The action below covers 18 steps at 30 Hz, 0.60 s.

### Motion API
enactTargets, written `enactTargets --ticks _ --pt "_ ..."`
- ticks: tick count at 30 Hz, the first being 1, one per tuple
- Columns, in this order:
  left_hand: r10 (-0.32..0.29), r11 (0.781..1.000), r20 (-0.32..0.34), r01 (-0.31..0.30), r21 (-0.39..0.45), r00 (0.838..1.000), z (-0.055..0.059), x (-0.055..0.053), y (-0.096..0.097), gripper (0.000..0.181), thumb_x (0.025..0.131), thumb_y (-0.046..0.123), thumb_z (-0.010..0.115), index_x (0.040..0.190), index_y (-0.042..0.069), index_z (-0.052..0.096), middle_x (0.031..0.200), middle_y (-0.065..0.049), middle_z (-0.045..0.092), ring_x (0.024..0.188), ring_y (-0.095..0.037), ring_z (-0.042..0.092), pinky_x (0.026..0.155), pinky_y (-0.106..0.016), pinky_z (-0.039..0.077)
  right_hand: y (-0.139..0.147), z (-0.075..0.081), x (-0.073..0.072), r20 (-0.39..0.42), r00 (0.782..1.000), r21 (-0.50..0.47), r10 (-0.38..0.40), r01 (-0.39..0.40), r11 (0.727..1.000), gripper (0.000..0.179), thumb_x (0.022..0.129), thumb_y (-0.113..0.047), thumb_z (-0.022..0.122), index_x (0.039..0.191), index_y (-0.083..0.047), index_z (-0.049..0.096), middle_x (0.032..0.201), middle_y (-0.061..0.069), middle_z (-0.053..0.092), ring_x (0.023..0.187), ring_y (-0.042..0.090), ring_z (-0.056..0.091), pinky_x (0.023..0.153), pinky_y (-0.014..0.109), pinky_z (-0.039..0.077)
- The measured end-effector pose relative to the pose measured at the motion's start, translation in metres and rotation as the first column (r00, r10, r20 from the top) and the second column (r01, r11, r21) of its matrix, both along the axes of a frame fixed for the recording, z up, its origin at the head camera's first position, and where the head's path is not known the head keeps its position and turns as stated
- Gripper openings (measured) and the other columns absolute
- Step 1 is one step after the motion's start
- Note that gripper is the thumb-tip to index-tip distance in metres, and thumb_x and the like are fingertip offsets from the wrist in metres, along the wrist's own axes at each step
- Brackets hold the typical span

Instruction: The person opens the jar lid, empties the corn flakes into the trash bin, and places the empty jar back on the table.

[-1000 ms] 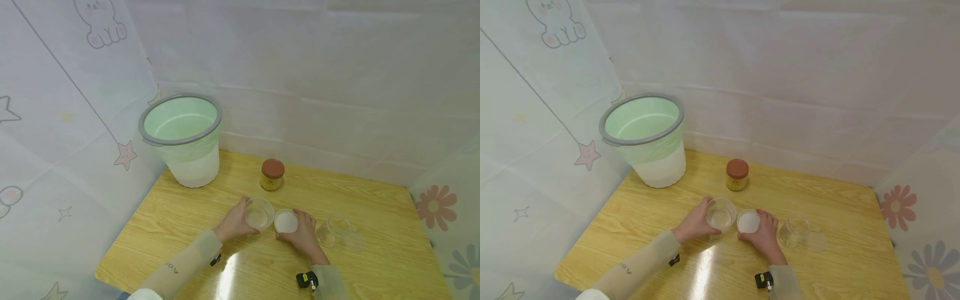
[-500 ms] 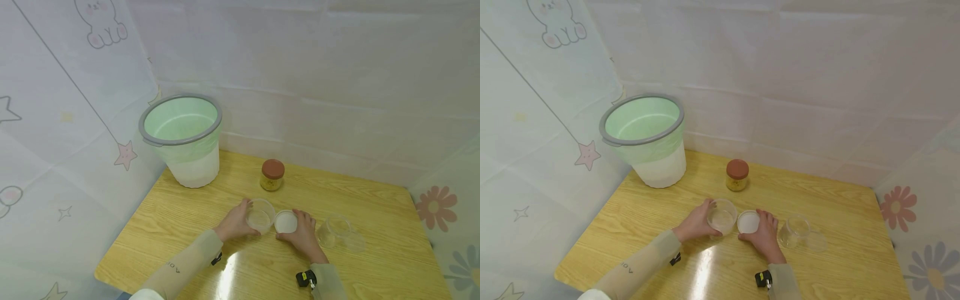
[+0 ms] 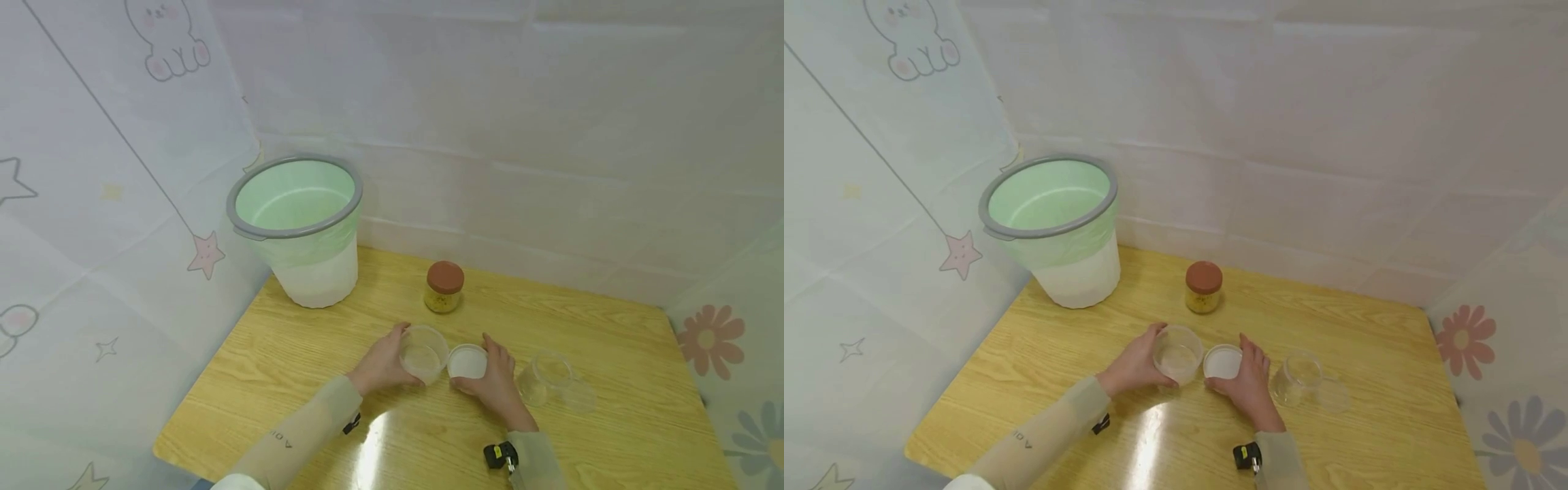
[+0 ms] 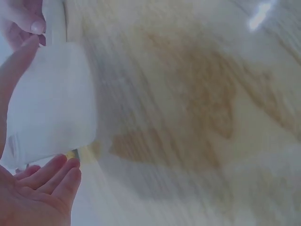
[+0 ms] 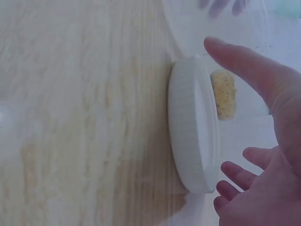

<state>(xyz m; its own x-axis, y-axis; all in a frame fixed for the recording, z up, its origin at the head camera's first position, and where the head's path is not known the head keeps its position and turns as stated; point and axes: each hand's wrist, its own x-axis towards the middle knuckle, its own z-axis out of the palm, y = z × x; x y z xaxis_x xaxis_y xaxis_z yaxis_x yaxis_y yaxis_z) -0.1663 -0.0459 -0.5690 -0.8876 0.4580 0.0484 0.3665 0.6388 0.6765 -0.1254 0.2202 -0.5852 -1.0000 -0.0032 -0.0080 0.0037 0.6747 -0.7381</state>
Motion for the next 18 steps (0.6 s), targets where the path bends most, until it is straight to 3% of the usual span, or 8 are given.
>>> enactTargets --ticks 6,13,18 --pt "-0.02 1.0 -0.021 0.02 -0.018 1.0 0.004 -0.001 -0.004 0.125 0.06 0.048 0.098 0.154 0.001 0.029 0.149 -0.018 0.048 0.13 -0.03 0.053 0.106 -0.042 0.045 -0.003 0.014 -0.002 -0.033 0.999 -0.069 -0.017 0.015 0.998 0.101 0.087 -0.025 0.084 0.159 0.002 0.019 0.151 0.03 0.027 0.136 0.048 0.021 0.106 0.066 0.029" --pt "-0.01 0.999 -0.03 0.009 -0.033 1.0 0.006 -0.002 -0.006 0.125 0.057 0.05 0.099 0.152 0.002 0.032 0.148 -0.014 0.049 0.129 -0.029 0.053 0.106 -0.041 0.045 -0.004 0.033 -0.012 -0.078 0.997 -0.173 -0.014 0.0 0.985 0.092 0.094 -0.035 0.075 0.159 0.0 0.02 0.155 0.027 0.025 0.143 0.048 0.016 0.108 0.07 0.025" --pt "0.013 0.999 -0.005 -0.013 -0.048 1.0 0.008 0.001 -0.012 0.125 0.057 0.05 0.099 0.153 0.003 0.033 0.149 -0.013 0.048 0.131 -0.029 0.051 0.108 -0.041 0.043 -0.004 0.05 -0.028 -0.099 0.995 -0.186 0.001 -0.019 0.982 0.093 0.094 -0.04 0.074 0.159 0.0 0.02 0.156 0.026 0.024 0.143 0.047 0.018 0.108 0.07 0.026"
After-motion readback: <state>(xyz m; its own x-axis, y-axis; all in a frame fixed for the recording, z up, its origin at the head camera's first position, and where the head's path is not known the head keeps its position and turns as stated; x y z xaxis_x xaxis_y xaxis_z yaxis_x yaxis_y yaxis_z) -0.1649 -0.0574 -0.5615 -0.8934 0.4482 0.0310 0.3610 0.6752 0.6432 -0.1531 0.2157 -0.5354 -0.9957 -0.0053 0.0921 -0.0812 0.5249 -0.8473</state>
